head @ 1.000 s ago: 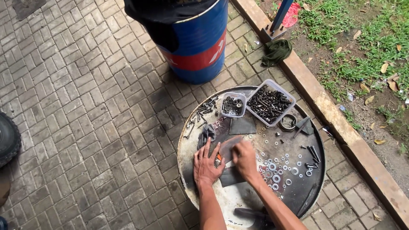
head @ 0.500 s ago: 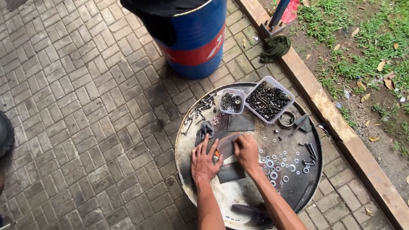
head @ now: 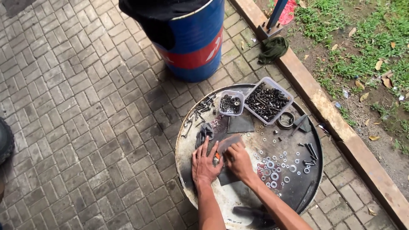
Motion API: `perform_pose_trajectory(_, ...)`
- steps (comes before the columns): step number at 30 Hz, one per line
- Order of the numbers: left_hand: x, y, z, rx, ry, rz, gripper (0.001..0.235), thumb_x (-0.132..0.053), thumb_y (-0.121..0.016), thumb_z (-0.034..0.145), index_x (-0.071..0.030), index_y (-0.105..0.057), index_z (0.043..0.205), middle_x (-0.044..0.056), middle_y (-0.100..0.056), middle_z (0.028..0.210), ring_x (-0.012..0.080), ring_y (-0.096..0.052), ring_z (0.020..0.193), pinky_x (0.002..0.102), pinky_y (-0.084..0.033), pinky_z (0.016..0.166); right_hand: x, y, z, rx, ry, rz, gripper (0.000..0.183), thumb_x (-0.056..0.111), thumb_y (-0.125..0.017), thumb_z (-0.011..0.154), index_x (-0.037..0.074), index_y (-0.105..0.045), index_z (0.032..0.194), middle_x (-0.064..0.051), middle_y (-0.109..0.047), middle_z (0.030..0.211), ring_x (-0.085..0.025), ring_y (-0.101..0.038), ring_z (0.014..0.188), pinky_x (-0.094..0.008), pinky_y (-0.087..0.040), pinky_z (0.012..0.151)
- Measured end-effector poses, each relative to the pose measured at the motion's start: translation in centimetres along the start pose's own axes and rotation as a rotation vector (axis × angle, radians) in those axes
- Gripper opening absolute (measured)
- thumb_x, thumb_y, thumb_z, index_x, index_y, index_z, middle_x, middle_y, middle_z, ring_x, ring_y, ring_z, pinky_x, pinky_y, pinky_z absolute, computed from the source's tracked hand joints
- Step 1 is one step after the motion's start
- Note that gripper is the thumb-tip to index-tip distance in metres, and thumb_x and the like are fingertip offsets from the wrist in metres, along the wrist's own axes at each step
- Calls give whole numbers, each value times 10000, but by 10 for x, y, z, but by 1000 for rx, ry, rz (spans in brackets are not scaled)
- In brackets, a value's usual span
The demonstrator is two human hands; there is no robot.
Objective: The person smooths a small metal piece using a sanding block on a round metal work surface. They hold the metal piece with the left hand and rub the sanding block over it with the right hand, occasionally adjusting the grip and angle of the piece.
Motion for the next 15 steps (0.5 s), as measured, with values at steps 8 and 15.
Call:
perform_pose_trajectory(8, 0, -5, -2, 68, 22, -2, 599, -527, -576, 825, -346, -570, 1396, 25, -411, 1596, 207, -515, 1292, 436, -376, 1058, 1, 11, 9, -47, -68, -44, 115, 102, -732, 821, 126, -632, 767, -75, -593, 755, -295, -617, 770, -380, -529, 710)
perform_pose_trajectory(15, 0, -3, 1, 12, 0, -5, 608, -508, -610, 808, -327, -583, 1388, 39, -426, 1589, 213, -534, 1277, 435, -392, 1054, 25, 38, 31, -81, -75, 5, 83, 39, -696, 829, 87, -649, 781, -120, -605, 768, -341, -621, 781, -417, -527, 728)
Point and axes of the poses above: each hand's wrist, its own z-axis towards the middle knuckle, its own y-axis out of the back of the hand, x = y × z, the point moved 9 cm from there along z, towards the middle knuckle
